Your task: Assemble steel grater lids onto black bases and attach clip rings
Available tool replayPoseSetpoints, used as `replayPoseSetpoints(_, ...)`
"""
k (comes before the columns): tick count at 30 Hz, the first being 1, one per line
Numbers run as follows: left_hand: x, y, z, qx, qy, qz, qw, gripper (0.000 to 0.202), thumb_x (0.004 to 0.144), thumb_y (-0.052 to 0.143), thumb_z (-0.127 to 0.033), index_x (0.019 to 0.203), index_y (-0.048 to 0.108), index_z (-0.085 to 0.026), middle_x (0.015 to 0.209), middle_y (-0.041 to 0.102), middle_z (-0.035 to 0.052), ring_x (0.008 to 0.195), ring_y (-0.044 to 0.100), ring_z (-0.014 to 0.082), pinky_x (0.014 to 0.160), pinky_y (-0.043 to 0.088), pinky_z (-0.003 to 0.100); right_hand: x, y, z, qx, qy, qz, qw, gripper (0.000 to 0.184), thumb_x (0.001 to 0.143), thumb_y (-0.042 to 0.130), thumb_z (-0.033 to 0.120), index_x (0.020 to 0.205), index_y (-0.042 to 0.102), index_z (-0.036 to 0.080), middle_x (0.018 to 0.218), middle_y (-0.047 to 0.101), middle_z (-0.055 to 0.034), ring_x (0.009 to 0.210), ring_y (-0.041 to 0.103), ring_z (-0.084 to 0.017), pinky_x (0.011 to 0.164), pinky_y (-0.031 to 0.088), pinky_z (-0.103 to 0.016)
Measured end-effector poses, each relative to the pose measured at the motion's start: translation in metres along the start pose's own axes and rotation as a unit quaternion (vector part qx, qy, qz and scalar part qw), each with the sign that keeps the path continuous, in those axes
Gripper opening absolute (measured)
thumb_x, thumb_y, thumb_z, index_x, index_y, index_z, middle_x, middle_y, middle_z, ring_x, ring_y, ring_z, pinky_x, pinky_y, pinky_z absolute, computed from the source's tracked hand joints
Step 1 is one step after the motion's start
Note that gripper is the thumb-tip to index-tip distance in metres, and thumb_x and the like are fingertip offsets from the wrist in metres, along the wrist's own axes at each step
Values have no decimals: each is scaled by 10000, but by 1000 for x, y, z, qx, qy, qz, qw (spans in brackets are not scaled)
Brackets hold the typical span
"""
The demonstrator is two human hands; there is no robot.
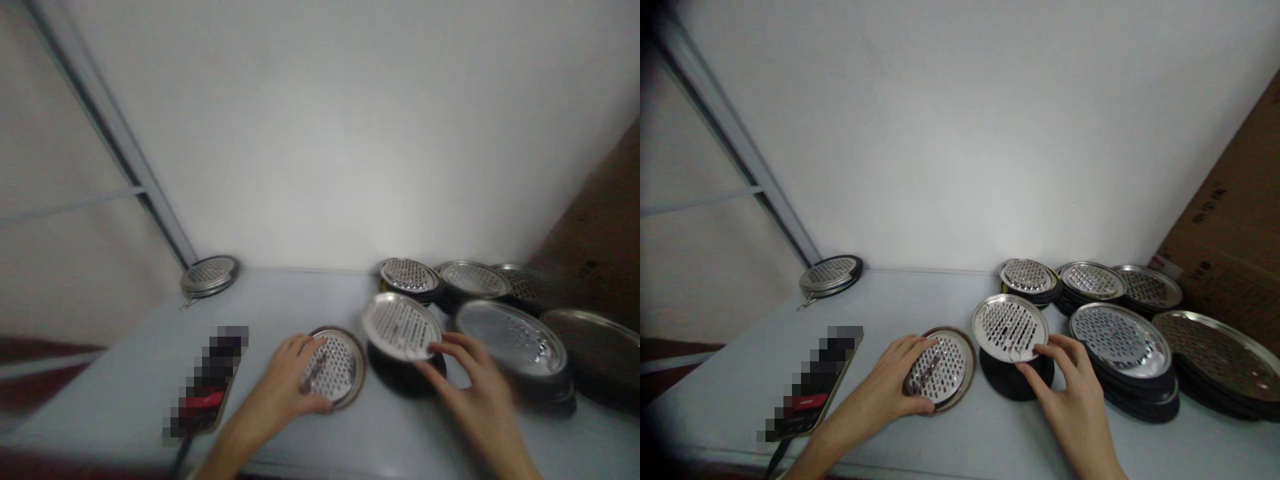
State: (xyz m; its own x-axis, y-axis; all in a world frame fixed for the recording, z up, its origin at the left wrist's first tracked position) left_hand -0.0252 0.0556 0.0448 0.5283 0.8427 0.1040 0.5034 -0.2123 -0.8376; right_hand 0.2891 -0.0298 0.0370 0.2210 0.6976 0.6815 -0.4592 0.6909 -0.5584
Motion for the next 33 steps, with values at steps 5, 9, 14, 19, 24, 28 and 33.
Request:
replayPoseSetpoints(5,2,1,-6,-10,-23,25,999,843,660,910,-350,1419,551,-266,1454,560,114,1381,446,350,1186,334,532,0,0,0,-8,-16,-10,1000,394,914,626,625,995,712,249,1112,644,-80,1010,665,-269,869,532,-413)
replayPoseSetpoints(9,1,-5,-4,-27,-13,31,999,776,727,868,-336,1428,536,-298,1465,570,89,1402,443,338,1197,324,540,0,-1,1,-6,-15,-6,1000,387,920,620,621,991,709,251,1112,644,-81,1011,664,-270,872,531,-413)
replayPoseSetpoints(14,-2,-10,13,-13,-33,18,999,666,827,763,-276,1447,520,-288,1523,537,71,1470,380,321,1228,291,537,0,-1,0,-5,-10,-3,1000,397,920,616,627,997,708,250,1120,642,-84,1021,664,-273,879,531,-420)
replayPoseSetpoints(19,-2,-7,26,7,-17,12,1000,461,973,392,-106,1351,625,-230,1446,614,89,1429,463,253,1206,366,480,0,1,-1,1,-8,4,1000,404,911,620,636,987,712,250,1123,645,-87,1025,666,-275,873,540,-415)
replayPoseSetpoints(24,-2,-6,25,11,0,8,1000,491,948,379,-68,1318,652,-243,1399,655,69,1406,496,242,1186,403,471,-1,0,0,6,-5,8,1000,396,912,624,627,983,713,248,1120,647,-90,1022,668,-275,869,547,-412)
replayPoseSetpoints(28,-3,-8,24,16,1,-10,1000,455,953,398,-91,1290,669,-232,1353,685,77,1378,525,259,1165,429,485,-3,3,2,16,-10,18,1000,361,906,651,599,993,708,253,1125,639,-87,1014,670,-272,867,558,-415)
replayPoseSetpoints(33,-1,-11,7,-15,6,-78,997,345,986,501,-252,1304,636,-249,1345,676,83,1313,574,277,1157,427,518,-6,13,17,51,-23,38,998,294,912,680,534,1014,698,260,1119,634,-84,1016,673,-266,850,588,-404)
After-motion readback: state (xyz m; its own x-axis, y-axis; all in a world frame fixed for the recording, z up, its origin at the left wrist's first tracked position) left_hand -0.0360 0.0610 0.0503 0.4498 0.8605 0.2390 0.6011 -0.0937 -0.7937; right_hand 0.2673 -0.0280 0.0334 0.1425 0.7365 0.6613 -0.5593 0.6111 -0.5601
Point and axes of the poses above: each hand's wrist, its own x-axis towards the middle knuckle, its own y-axis out of the palm, z = x × y, the point moved 1 cm from there along x, towards the middle knuckle
